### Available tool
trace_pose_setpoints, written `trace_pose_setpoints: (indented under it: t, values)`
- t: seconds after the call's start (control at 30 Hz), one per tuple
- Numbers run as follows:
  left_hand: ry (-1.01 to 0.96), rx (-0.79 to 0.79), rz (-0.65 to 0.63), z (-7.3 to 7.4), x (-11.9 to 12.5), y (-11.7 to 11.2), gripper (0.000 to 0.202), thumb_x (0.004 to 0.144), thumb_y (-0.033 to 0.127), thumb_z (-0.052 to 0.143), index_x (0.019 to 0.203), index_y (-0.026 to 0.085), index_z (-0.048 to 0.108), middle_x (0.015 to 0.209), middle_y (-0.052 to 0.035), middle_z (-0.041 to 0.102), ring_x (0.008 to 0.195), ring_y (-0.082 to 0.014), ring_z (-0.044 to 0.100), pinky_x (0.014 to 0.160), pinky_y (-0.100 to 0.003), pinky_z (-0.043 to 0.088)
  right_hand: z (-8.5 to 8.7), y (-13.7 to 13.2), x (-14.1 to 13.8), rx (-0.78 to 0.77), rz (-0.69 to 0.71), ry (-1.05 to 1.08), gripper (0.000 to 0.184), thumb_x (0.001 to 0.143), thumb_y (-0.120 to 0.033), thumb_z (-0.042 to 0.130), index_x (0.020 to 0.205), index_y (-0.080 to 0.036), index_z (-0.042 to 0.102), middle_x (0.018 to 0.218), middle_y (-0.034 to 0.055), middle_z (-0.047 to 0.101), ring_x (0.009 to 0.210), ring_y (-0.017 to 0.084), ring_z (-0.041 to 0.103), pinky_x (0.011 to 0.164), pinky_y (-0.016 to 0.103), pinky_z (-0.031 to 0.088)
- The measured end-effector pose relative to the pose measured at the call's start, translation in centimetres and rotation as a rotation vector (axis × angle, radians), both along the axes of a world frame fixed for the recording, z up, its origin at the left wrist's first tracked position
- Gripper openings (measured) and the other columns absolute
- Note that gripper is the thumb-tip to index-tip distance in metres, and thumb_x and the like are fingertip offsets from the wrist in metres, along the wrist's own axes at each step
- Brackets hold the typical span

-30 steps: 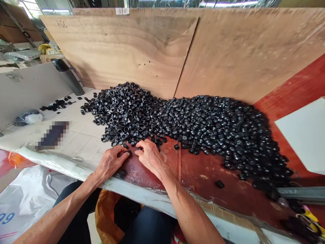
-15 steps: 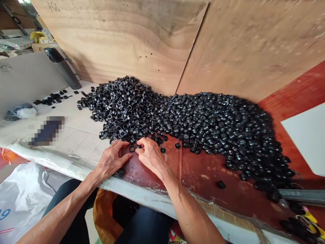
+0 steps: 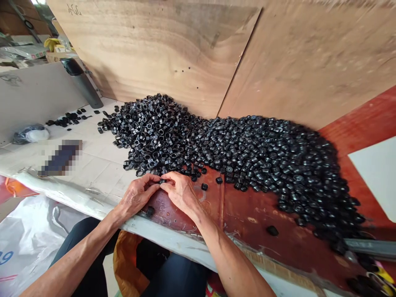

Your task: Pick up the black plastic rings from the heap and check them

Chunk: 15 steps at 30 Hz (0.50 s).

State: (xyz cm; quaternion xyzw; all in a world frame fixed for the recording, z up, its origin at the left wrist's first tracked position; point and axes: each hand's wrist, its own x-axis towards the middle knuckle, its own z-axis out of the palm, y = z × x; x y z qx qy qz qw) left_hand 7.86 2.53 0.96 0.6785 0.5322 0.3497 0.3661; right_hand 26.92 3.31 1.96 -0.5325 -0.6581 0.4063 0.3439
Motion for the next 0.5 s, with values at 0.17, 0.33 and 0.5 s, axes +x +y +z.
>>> trace_pose_setpoints:
  t: [0.17, 0.33, 0.5]
  values:
    - [-0.32, -0.21, -0.016, 0.83, 0.01, -0.18, 0.026, 0.088, 0.04, 0.073, 0.105, 0.021, 0.066, 0.079, 0.0012, 0.074, 0.068, -0.0164, 0.07, 0.06, -0.026, 0.056, 0.22, 0.09, -0.09, 0.041, -0.023, 0.102, 0.022, 0.084, -0.022, 0.069, 0.103, -0.018, 0.08, 0.1, 0.0045, 0.078, 0.079, 0.016, 0.07, 0.077, 0.029, 0.055]
    - [-0.443, -0.265, 0.025, 0.88, 0.01, -0.44, 0.035, 0.083, 0.04, 0.079, 0.109, 0.021, 0.065, 0.084, -0.0002, 0.073, 0.07, -0.0155, 0.07, 0.058, -0.024, 0.057, 0.53, -0.09, -0.24, 0.009, -0.052, 0.157, 0.022, 0.081, -0.022, 0.071, 0.102, -0.02, 0.076, 0.083, 0.0005, 0.075, 0.073, 0.017, 0.069, 0.069, 0.027, 0.054]
    - [-0.49, -0.241, 0.025, 0.85, -0.02, -0.58, 0.037, 0.08, 0.042, 0.083, 0.107, 0.02, 0.069, 0.091, -0.0033, 0.077, 0.081, -0.0185, 0.074, 0.069, -0.028, 0.062, 0.84, -0.43, -0.3, 0.084, -0.017, 0.125, 0.013, 0.085, -0.022, 0.071, 0.097, -0.021, 0.076, 0.084, 0.0002, 0.075, 0.075, 0.017, 0.069, 0.071, 0.027, 0.053]
